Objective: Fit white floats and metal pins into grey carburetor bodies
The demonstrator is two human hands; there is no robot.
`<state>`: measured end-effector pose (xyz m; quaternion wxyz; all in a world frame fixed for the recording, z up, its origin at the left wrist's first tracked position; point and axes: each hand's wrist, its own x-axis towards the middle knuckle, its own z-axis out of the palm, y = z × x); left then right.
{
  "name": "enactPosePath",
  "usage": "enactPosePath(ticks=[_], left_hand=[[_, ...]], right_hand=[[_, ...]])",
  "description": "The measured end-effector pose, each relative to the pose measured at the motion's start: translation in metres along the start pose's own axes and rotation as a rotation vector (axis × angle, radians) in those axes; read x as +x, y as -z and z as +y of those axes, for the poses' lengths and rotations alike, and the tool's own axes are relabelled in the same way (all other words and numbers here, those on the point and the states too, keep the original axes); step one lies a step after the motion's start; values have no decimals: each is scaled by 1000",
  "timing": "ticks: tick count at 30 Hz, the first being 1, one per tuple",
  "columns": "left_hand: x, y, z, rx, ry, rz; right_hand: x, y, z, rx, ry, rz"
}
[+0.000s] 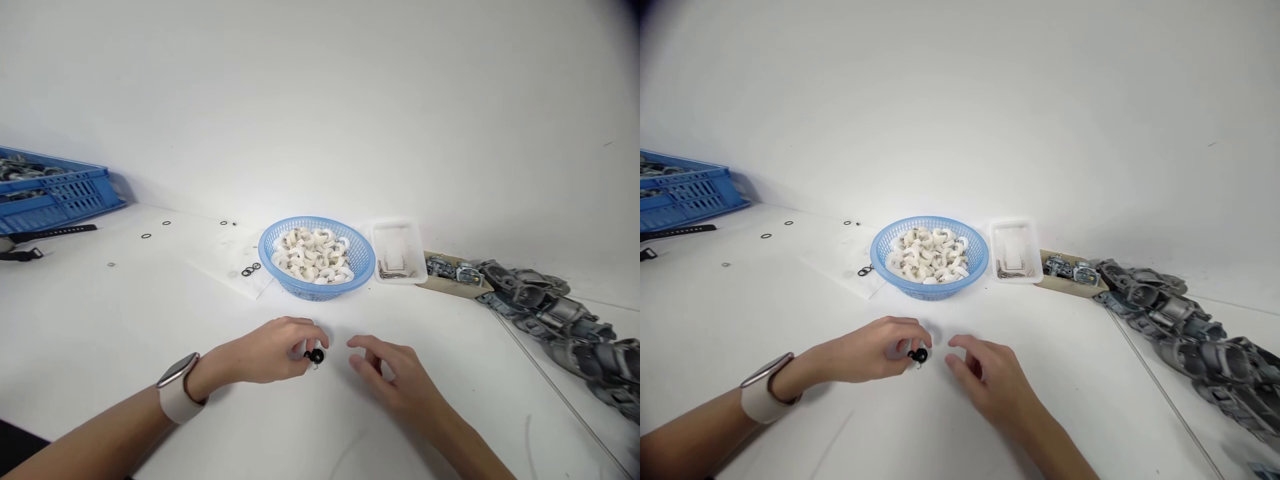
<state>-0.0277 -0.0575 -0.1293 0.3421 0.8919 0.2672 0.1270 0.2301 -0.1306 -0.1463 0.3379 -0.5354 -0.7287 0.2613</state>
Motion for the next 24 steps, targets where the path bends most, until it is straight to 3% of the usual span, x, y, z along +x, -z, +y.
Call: enactPosePath(ticks=[4, 14, 24], left_hand=[[-2, -4, 1, 9, -19, 34], [2, -15, 0, 100, -108, 82], [1, -17, -3, 150, -103, 99]], right_hand=[[-4, -3, 6, -201, 179, -46], [-2, 1, 2, -322, 354, -2], [-2, 0, -1, -351, 382, 7]])
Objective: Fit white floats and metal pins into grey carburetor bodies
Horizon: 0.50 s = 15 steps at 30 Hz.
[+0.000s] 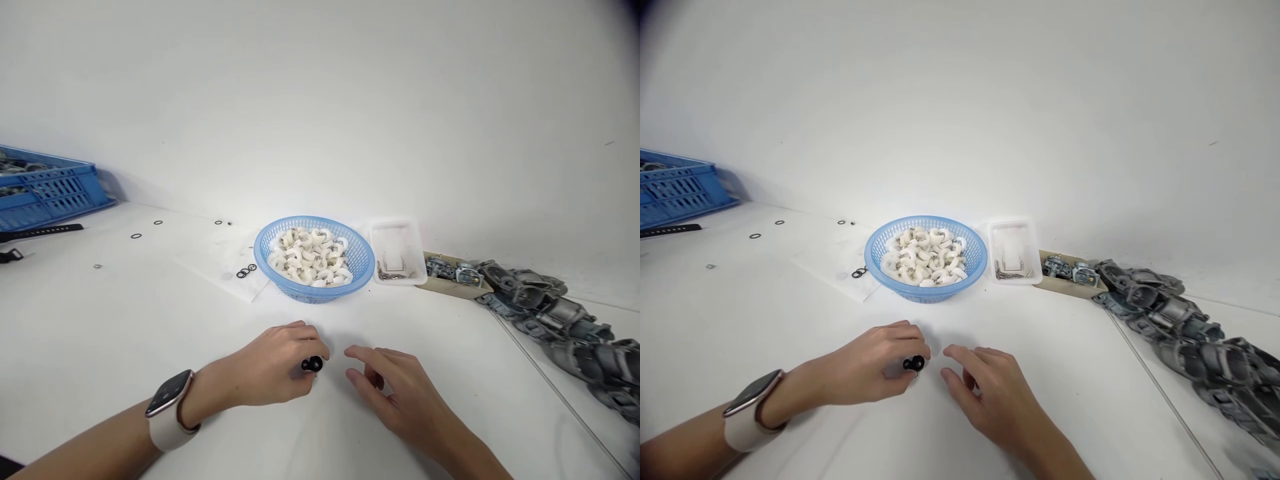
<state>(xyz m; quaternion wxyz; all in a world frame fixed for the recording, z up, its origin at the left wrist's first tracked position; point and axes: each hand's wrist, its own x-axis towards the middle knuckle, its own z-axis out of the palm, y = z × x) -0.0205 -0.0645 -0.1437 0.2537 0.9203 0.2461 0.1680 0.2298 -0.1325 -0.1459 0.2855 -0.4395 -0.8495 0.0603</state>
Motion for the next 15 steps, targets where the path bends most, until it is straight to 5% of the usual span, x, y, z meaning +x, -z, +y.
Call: enactPosePath(ticks=[15], left_hand=[[1, -2, 1, 73, 34, 3]], right_hand=[[1, 2, -2, -11, -2, -3]])
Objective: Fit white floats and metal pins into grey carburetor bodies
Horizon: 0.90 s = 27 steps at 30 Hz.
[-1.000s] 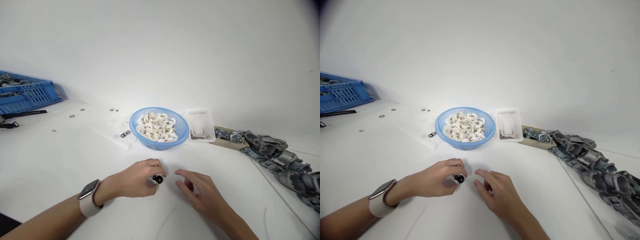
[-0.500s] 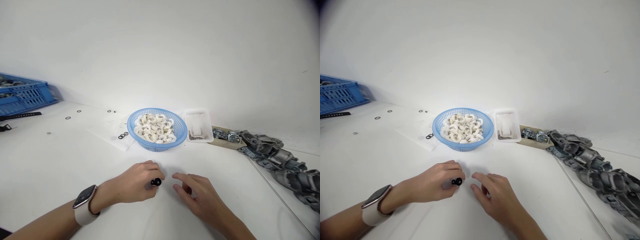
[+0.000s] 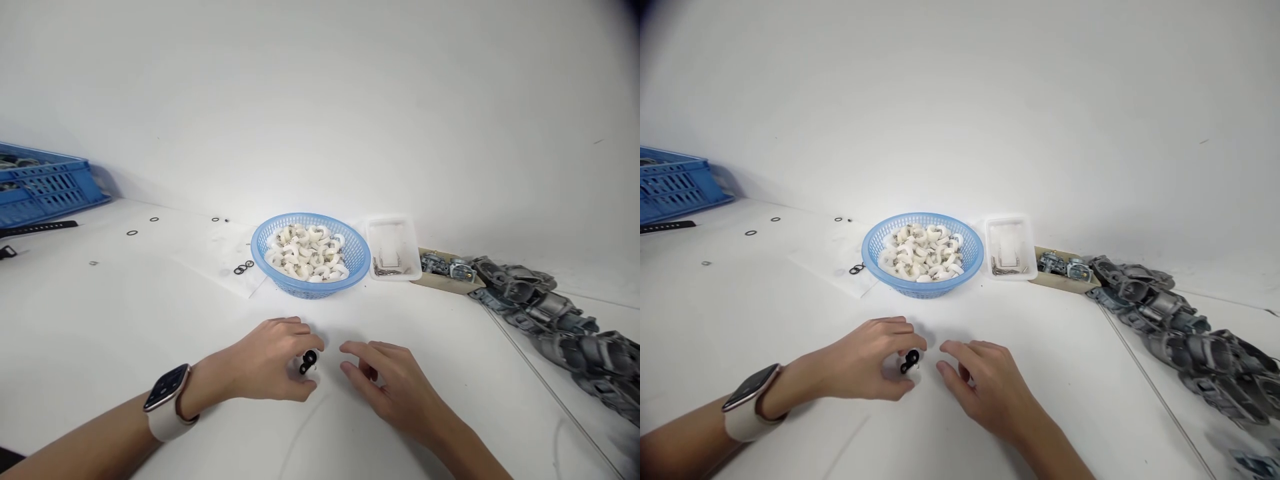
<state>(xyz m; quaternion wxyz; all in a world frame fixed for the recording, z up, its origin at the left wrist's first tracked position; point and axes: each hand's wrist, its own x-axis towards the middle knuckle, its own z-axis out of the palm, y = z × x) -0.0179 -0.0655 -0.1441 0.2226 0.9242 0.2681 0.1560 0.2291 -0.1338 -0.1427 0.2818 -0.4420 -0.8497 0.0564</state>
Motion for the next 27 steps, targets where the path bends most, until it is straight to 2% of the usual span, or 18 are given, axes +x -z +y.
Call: enactPosePath(ticks=[7, 16, 27], left_hand=[[-3, 8, 6, -148, 142, -98], [-5, 8, 3, -23, -23, -103], [-4, 2, 2, 40, -62, -87]], right_hand=[[-1, 0, 0, 5, -1, 8], [-1, 0, 0, -7, -3, -5], [0, 1, -3, -2, -14, -22]])
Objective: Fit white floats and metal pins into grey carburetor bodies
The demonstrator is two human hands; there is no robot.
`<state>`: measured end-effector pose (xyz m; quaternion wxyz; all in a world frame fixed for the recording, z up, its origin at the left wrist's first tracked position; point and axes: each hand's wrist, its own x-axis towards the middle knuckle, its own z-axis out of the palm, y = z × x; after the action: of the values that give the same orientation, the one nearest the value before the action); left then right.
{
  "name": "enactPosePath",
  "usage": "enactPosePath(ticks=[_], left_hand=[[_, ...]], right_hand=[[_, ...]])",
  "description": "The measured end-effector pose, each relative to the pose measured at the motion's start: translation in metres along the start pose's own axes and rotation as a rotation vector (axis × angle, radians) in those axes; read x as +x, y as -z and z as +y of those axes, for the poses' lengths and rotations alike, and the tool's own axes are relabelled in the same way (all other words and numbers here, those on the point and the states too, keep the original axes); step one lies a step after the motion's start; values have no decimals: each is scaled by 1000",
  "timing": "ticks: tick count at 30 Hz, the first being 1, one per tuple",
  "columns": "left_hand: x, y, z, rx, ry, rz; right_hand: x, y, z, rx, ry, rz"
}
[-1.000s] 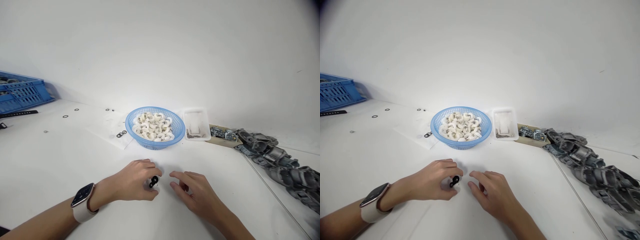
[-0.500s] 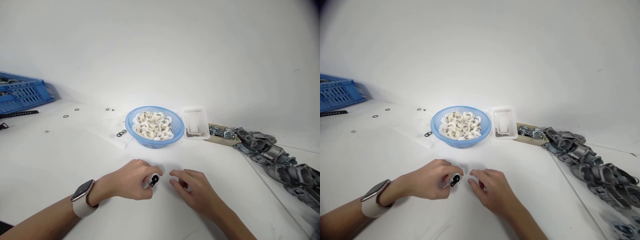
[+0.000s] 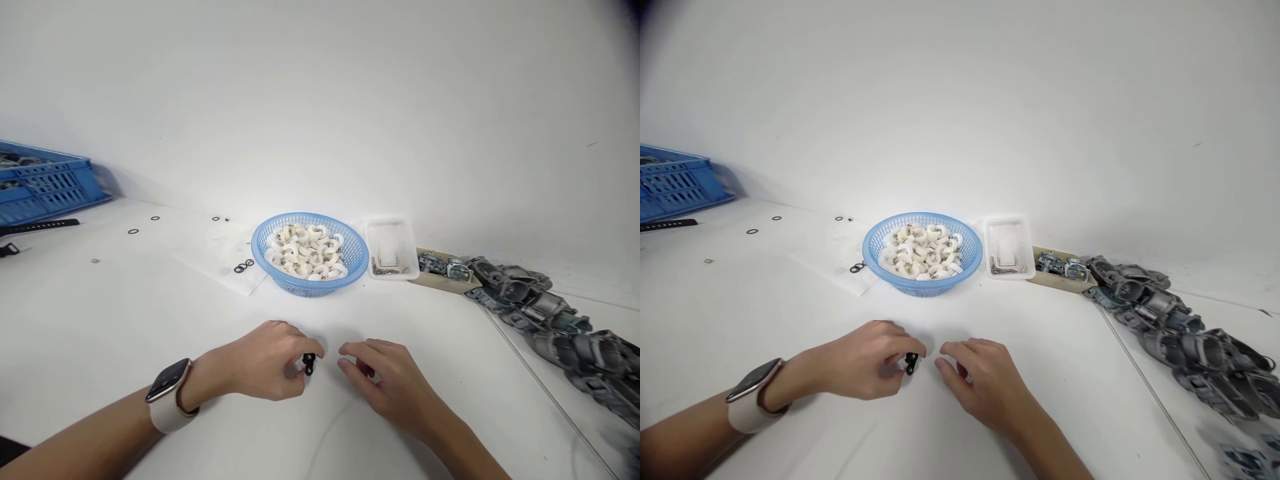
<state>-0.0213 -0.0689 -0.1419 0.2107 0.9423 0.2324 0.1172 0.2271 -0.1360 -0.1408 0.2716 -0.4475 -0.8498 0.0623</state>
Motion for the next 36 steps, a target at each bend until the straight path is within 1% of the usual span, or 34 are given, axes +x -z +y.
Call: enactPosePath(ticks=[8, 18, 26, 36], left_hand=[[0, -1, 1, -43, 35, 68], [0, -3, -1, -17, -11, 68], [0, -4, -1, 7, -47, 81], [0, -3, 1, 11, -39, 60]], right_hand=[[-1, -1, 2, -15, -3, -18], [0, -1, -1, -33, 12, -33], [-3, -3, 1, -70, 20, -41], [-2, -2, 0, -66, 16, -46]])
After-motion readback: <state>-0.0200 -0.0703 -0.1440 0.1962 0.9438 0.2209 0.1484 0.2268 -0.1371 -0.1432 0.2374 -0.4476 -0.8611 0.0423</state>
